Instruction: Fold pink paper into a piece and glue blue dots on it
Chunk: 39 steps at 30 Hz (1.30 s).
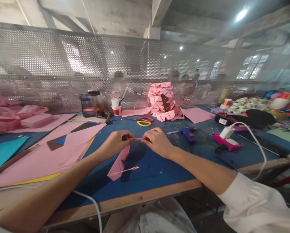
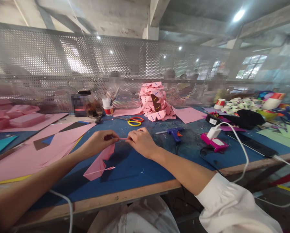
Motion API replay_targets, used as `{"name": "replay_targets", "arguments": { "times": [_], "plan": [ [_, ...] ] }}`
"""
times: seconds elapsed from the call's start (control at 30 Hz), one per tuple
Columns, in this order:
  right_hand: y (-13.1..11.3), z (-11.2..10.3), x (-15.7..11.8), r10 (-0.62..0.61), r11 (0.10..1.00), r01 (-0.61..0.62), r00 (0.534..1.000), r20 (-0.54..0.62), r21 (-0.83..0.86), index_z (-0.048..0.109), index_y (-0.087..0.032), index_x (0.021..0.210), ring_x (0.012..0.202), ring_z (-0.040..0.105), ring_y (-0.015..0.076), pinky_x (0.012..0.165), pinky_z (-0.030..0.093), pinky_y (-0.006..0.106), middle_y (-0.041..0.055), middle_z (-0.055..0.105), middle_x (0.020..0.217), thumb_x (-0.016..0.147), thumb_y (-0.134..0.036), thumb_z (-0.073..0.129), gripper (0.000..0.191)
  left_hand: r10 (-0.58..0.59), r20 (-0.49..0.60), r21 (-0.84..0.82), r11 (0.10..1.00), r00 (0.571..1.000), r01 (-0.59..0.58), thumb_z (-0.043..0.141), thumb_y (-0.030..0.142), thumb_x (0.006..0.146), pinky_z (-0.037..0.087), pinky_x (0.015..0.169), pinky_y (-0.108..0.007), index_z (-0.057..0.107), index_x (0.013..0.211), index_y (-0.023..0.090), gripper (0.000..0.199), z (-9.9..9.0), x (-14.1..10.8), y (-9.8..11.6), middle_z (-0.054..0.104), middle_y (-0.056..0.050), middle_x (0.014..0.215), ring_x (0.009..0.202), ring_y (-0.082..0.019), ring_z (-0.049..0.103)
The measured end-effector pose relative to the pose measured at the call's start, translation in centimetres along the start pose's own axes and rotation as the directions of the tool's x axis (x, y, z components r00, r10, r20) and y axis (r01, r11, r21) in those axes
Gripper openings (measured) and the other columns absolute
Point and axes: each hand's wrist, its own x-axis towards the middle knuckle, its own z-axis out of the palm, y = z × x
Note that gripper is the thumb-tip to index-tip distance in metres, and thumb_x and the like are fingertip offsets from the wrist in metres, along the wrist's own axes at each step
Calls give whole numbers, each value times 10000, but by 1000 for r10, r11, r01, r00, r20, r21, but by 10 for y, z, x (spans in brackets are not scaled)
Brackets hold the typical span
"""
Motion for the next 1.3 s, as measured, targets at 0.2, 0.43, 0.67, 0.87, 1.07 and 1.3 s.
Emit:
{"name": "replay_targets", "arguments": {
  "times": [0.2,0.43,0.67,0.87,1.07,1.3],
  "plan": [
    [-1,1,0,-36,997,37,999,3,-72,588,-176,853,805,620,158,899,309,338,28,719,846,1035,-373,445,304,-2,13,-15,1000,1000,2,594,361,849,368,575,-253,756,864,204,226,2,0,0,680,6,677,629,-159,562],
    [2,4,0,-24,992,26,999,23,-119,600,-171,875,798,621,155,905,309,341,23,715,850,1026,-355,476,268,-21,24,1,1000,999,21,595,363,845,366,570,-253,751,881,204,226,0,0,1,675,4,671,613,-157,556],
    [-6,-4,-2,14,1000,-15,998,-62,-26,596,-192,1154,1082,581,224,929,362,362,82,674,1126,964,-418,575,296,-13,-29,44,999,999,14,588,361,839,372,574,-250,753,870,209,226,-2,2,-2,693,0,692,614,-157,564],
    [-29,-17,-3,-95,939,88,995,6,331,603,-207,1150,1055,603,179,956,435,329,59,672,1095,993,-396,528,257,-29,-63,58,998,998,33,579,353,834,404,618,-257,748,890,199,236,-5,5,-13,726,-15,764,675,-175,607],
    [-50,-18,-7,-162,764,5,969,185,645,640,-209,1111,900,658,141,876,497,262,20,690,1008,890,-443,668,323,-58,-98,103,992,994,68,572,358,828,408,635,-269,745,890,192,248,-6,7,-18,726,-27,769,682,-185,616],
    [-56,-22,-10,-163,762,13,972,172,648,669,-207,1060,853,667,139,840,507,257,11,712,951,883,-430,679,285,-67,-105,118,990,992,80,563,369,829,408,634,-274,744,882,202,252,-4,8,-20,725,-23,767,677,-186,614]
  ]
}}
